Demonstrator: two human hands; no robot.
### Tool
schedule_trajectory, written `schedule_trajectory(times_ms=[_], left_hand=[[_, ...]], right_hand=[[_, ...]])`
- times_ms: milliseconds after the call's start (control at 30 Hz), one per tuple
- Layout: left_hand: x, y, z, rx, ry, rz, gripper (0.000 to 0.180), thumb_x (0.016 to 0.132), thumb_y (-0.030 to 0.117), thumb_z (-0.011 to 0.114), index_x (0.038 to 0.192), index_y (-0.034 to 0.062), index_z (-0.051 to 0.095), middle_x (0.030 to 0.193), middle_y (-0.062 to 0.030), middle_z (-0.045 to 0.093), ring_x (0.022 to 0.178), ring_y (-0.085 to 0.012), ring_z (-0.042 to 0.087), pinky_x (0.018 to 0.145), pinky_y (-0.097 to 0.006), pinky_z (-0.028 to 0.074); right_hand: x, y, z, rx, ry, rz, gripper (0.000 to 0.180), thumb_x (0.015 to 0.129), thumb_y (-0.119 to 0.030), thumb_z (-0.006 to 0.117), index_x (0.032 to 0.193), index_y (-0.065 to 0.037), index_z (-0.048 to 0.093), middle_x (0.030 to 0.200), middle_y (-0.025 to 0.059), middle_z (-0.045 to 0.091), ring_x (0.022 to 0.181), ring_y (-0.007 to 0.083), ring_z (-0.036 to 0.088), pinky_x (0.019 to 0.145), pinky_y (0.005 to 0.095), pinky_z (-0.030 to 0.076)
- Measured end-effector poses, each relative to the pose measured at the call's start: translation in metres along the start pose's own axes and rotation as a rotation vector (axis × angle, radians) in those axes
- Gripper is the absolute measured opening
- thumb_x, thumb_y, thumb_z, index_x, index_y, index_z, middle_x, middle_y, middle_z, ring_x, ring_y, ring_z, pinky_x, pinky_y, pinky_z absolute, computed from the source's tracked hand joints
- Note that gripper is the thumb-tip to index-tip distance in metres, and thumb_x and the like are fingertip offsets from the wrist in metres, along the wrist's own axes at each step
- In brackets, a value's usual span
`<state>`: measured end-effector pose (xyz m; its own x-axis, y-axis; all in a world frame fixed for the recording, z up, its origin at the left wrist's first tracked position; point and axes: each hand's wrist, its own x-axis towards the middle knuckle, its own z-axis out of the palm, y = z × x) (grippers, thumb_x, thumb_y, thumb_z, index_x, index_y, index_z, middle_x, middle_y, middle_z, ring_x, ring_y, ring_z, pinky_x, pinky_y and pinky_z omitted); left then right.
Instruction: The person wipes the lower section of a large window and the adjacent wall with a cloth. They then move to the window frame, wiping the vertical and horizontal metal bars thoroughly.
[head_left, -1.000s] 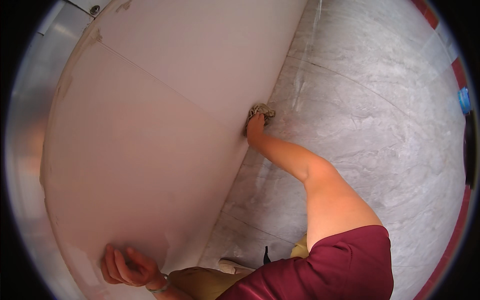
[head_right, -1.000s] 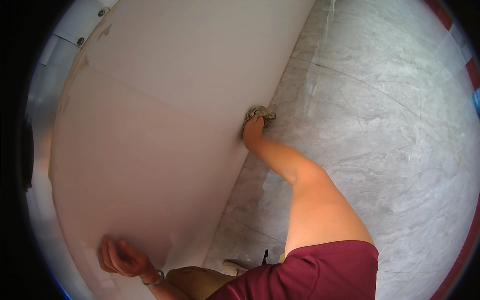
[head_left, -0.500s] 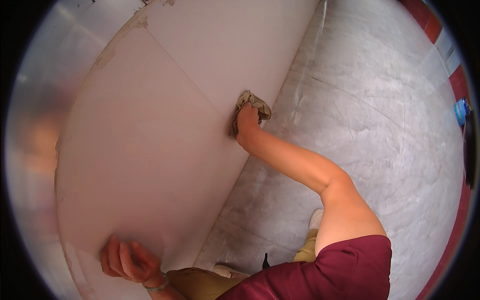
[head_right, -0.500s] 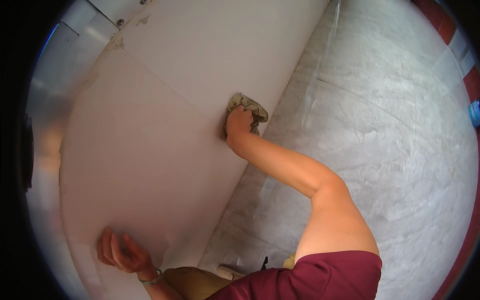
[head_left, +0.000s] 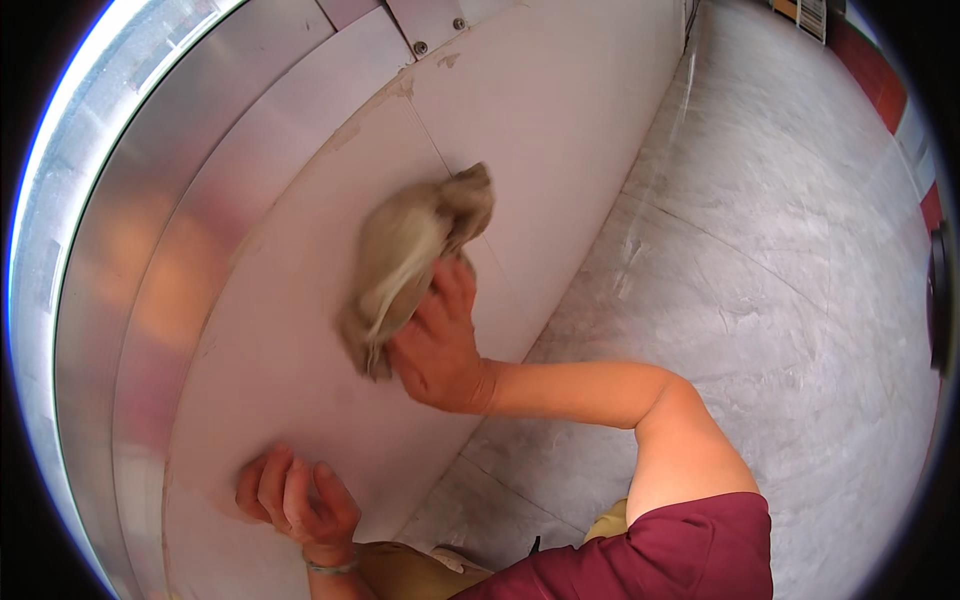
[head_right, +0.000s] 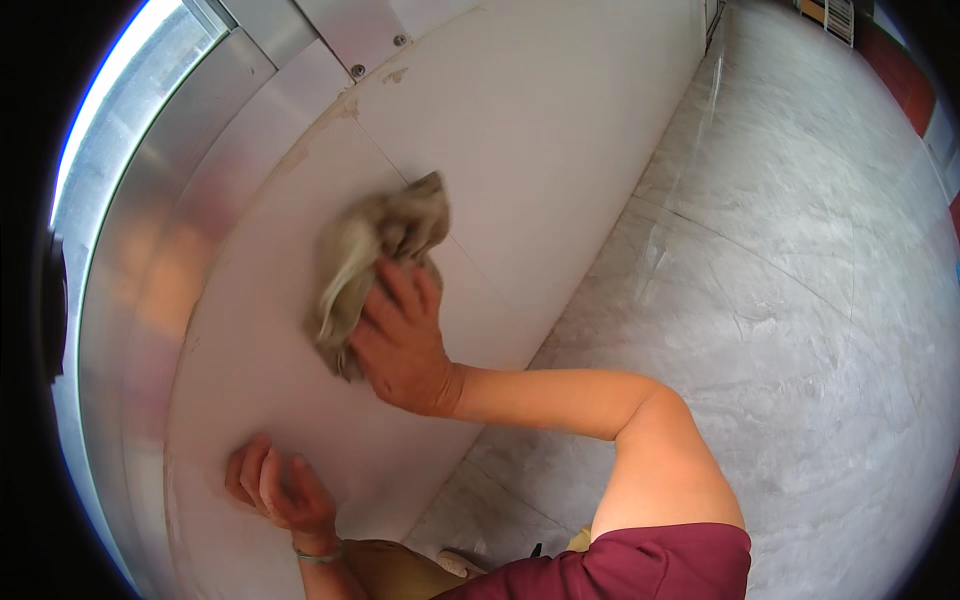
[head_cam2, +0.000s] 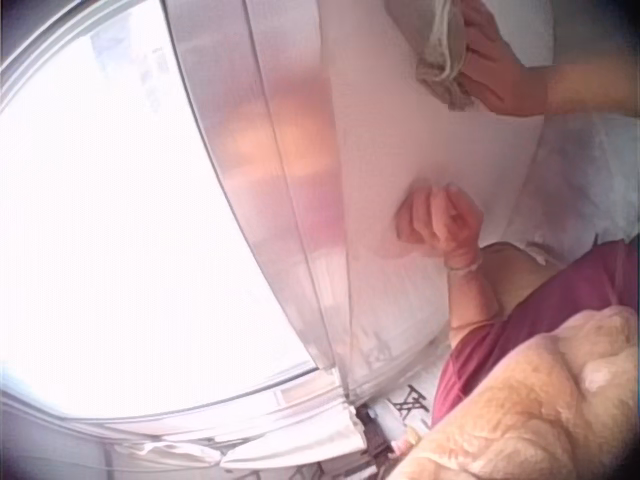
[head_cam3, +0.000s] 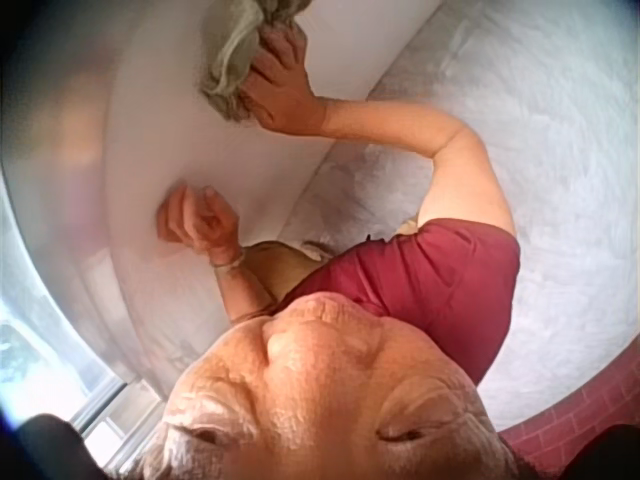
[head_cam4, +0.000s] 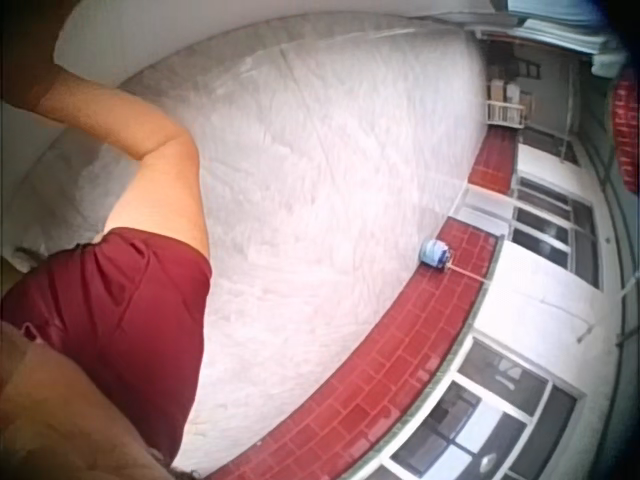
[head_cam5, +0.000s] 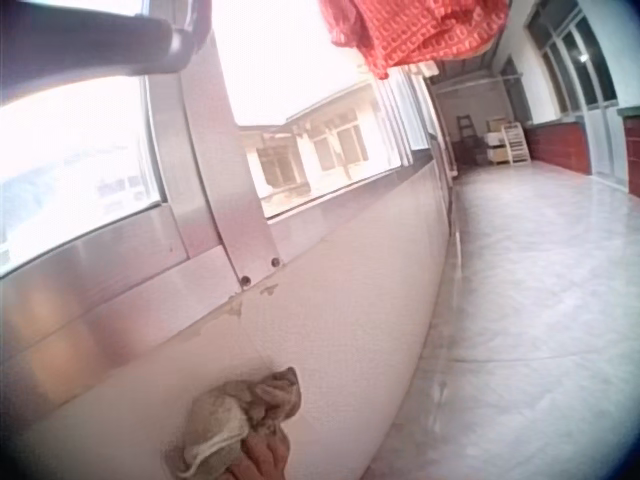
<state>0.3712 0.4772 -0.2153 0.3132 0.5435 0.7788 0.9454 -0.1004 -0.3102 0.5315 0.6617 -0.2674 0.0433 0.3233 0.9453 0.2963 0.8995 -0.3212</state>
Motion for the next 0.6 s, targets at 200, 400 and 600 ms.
schedule_trajectory(times_ms=[200,400,600], left_hand=[[0.012,0.016,-0.001,-0.302,-0.072,-0.015,0.041,0.095,0.011,0.055,0.133,0.0027,0.044,0.13,-0.0193,0.054,0.117,-0.0409,0.049,0.099,-0.053,0.041],[0.004,0.03,0.004,-0.375,-0.046,-0.069,0.052,0.095,0.025,0.059,0.138,0.0059,0.037,0.131,-0.0205,0.048,0.113,-0.0392,0.049,0.095,-0.052,0.041],[-0.014,0.021,0.009,-0.308,0.282,-0.153,0.062,0.093,0.02,0.056,0.145,0.0014,0.03,0.142,-0.0258,0.034,0.123,-0.0395,0.045,0.103,-0.053,0.041]], right_hand=[[-0.025,0.003,0.004,0.181,-0.143,-0.428,0.019,0.082,-0.021,0.069,0.1,-0.019,0.074,0.127,-0.0069,0.061,0.116,0.0207,0.056,0.104,0.0509,0.039],[-0.005,-0.021,0.009,0.327,-0.313,-0.464,0.022,0.085,-0.02,0.064,0.105,-0.017,0.072,0.125,-0.0045,0.062,0.12,0.0203,0.055,0.107,0.0473,0.04],[0.02,-0.061,0.028,0.387,-0.115,-0.579,0.015,0.08,-0.02,0.061,0.093,-0.016,0.067,0.112,-0.0034,0.063,0.116,0.0189,0.056,0.112,0.0482,0.036]])
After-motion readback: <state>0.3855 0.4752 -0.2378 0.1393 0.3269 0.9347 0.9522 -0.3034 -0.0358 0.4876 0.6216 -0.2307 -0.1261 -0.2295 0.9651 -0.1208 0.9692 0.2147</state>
